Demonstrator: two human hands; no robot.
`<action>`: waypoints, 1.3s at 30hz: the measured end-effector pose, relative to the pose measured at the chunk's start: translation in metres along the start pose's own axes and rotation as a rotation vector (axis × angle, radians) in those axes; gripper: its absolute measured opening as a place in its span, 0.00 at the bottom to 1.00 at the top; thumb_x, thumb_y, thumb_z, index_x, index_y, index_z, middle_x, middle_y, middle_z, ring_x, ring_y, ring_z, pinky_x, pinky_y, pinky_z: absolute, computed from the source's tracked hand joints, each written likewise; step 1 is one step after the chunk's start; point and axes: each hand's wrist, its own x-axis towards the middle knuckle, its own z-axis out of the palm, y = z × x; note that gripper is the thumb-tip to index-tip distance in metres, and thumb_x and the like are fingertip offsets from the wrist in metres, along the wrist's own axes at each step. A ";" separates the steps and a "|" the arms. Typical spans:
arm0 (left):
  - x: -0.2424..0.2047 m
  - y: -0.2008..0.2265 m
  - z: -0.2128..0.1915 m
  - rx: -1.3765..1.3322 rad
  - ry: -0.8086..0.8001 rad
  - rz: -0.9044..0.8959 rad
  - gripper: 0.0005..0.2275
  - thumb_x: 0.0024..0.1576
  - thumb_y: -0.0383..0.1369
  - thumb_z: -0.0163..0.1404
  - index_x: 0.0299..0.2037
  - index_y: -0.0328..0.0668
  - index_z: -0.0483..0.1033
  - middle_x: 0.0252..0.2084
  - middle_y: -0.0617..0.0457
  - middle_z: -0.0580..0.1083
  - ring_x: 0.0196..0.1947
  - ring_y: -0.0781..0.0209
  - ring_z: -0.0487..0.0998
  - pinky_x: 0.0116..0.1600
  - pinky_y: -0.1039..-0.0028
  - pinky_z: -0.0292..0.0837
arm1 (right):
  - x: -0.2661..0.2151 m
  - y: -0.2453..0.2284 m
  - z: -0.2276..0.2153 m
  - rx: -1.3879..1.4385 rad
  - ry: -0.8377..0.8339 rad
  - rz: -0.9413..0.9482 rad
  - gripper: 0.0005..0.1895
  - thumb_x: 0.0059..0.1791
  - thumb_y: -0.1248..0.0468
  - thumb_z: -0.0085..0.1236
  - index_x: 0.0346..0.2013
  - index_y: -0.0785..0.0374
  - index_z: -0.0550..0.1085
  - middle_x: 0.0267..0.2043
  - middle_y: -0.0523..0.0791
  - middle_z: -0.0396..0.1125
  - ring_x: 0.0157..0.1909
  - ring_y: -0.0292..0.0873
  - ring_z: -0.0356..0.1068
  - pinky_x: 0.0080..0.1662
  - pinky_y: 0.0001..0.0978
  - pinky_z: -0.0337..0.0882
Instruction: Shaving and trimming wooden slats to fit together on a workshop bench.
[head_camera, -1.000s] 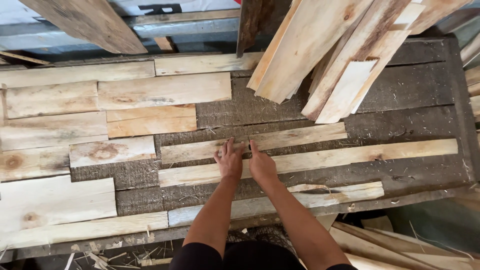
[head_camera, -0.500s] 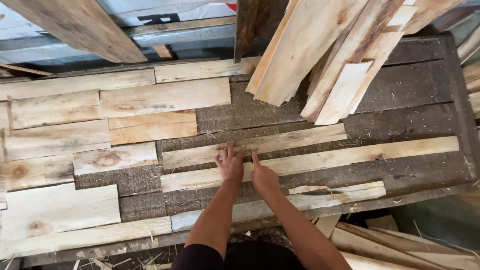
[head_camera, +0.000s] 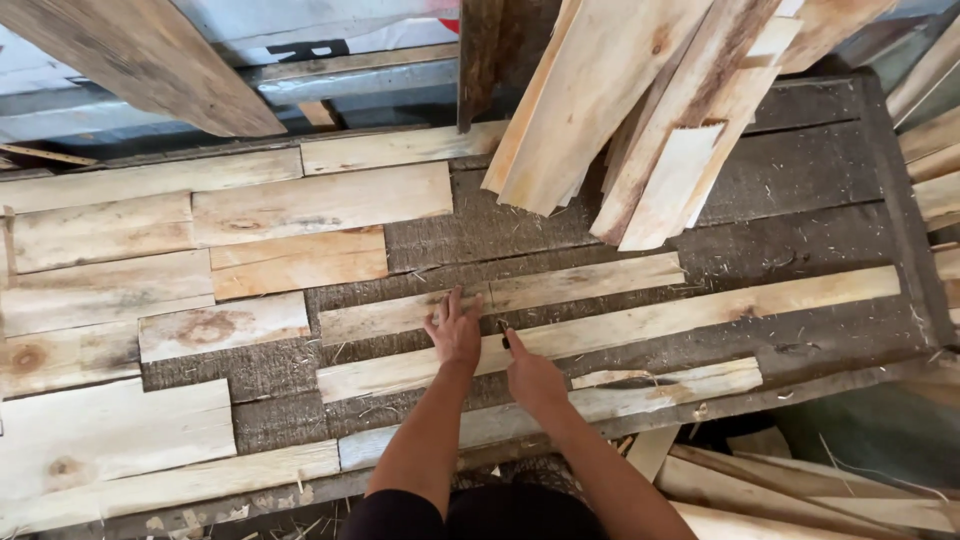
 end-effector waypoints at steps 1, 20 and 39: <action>0.000 0.001 -0.005 0.000 -0.002 -0.002 0.18 0.60 0.35 0.50 0.61 0.68 0.74 0.71 0.56 0.59 0.70 0.56 0.58 0.66 0.43 0.51 | 0.003 0.001 -0.001 -0.001 -0.003 0.000 0.34 0.55 0.59 0.44 0.76 0.50 0.51 0.30 0.55 0.73 0.33 0.60 0.72 0.38 0.57 0.72; 0.001 0.008 -0.023 -0.061 -0.091 -0.050 0.18 0.60 0.34 0.49 0.60 0.69 0.75 0.71 0.57 0.59 0.71 0.58 0.57 0.68 0.43 0.49 | 0.046 -0.009 0.005 0.043 0.233 -0.075 0.37 0.51 0.61 0.48 0.75 0.48 0.53 0.31 0.58 0.73 0.35 0.64 0.73 0.39 0.61 0.70; 0.023 0.004 -0.027 0.034 -0.158 0.181 0.26 0.56 0.27 0.50 0.63 0.75 0.71 0.64 0.52 0.63 0.64 0.48 0.62 0.62 0.42 0.59 | 0.031 -0.007 0.022 -0.007 0.117 -0.022 0.41 0.52 0.64 0.46 0.78 0.51 0.44 0.40 0.56 0.72 0.38 0.62 0.73 0.41 0.58 0.72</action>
